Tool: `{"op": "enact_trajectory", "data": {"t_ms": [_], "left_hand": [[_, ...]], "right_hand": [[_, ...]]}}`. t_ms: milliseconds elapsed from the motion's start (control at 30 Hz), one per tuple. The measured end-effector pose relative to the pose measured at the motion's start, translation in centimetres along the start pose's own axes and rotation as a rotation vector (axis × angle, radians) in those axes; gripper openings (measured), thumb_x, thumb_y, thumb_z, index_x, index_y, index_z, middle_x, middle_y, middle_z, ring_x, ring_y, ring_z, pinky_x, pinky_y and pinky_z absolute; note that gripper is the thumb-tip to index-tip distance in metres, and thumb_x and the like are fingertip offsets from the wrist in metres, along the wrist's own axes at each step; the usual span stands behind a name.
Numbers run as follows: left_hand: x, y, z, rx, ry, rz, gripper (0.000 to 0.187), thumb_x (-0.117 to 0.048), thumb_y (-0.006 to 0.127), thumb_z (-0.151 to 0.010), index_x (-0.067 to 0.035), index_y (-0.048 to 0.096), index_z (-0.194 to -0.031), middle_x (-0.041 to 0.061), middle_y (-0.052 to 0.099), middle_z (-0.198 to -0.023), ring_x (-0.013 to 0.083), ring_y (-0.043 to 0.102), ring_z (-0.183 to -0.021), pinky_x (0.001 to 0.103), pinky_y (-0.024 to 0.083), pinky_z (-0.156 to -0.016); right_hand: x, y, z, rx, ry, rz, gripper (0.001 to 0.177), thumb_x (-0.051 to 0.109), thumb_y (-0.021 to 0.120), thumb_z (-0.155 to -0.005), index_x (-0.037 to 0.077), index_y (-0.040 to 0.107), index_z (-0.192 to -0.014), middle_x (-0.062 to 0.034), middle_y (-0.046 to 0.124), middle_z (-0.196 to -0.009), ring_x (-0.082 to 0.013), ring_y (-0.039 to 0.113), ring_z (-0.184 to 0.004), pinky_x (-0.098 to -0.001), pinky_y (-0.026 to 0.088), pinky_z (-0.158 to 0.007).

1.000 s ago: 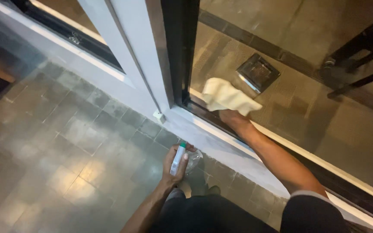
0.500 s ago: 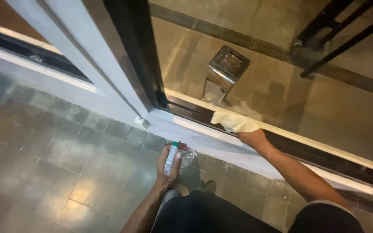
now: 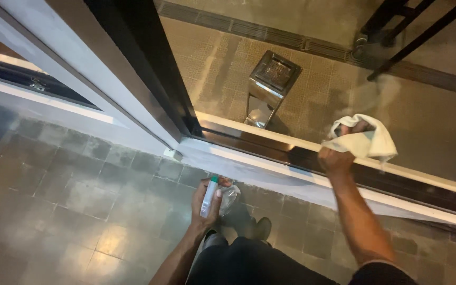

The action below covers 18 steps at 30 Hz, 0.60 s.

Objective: Cleaning a glass sliding door and its frame with a spray bottle and cloth.

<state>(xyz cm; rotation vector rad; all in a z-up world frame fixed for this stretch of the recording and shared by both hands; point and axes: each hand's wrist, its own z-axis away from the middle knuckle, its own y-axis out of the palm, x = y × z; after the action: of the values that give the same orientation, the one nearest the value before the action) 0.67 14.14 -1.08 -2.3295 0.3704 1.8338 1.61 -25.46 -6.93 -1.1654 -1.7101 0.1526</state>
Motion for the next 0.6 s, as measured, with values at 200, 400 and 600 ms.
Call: {"op": "enact_trajectory", "data": {"t_ms": [200, 400, 600], "left_hand": [[-0.2, -0.6, -1.0, 0.057, 0.022, -0.086, 0.029, -0.025, 0.055, -0.105, 0.0, 0.061, -0.119, 0.014, 0.074, -0.111, 0.0235, 0.071, -0.109, 0.039, 0.055, -0.1], [0.5, 1.5, -2.2, 0.072, -0.028, -0.016, 0.031, -0.022, 0.055, -0.102, 0.002, 0.058, -0.122, 0.017, 0.074, -0.111, 0.0267, 0.071, -0.108, 0.043, 0.053, -0.101], [1.2, 4.2, -3.7, 0.214, 0.073, -0.077, 0.029, -0.02, 0.053, -0.103, 0.003, 0.058, -0.121, 0.017, 0.075, -0.11, 0.0281, 0.07, -0.115, 0.047, 0.045, -0.115]], "right_hand": [[15.1, 2.3, -5.5, -0.083, 0.01, 0.025, 0.054, 0.012, 0.047, -0.109, -0.004, 0.023, -0.154, -0.0263, 0.022, -0.161, -0.038, 0.03, -0.151, -0.0527, 0.031, -0.123], [3.3, 1.7, -2.4, -0.214, 0.009, 0.1, 0.056, 0.012, 0.046, -0.111, -0.005, 0.019, -0.157, -0.0271, 0.017, -0.165, -0.0384, 0.026, -0.155, -0.0533, 0.029, -0.126], [-9.1, -3.0, 3.0, -0.381, 0.041, 0.217, 0.057, 0.012, 0.044, -0.113, -0.006, 0.015, -0.16, -0.0278, 0.012, -0.169, -0.0388, 0.023, -0.158, -0.0539, 0.026, -0.128]]}}
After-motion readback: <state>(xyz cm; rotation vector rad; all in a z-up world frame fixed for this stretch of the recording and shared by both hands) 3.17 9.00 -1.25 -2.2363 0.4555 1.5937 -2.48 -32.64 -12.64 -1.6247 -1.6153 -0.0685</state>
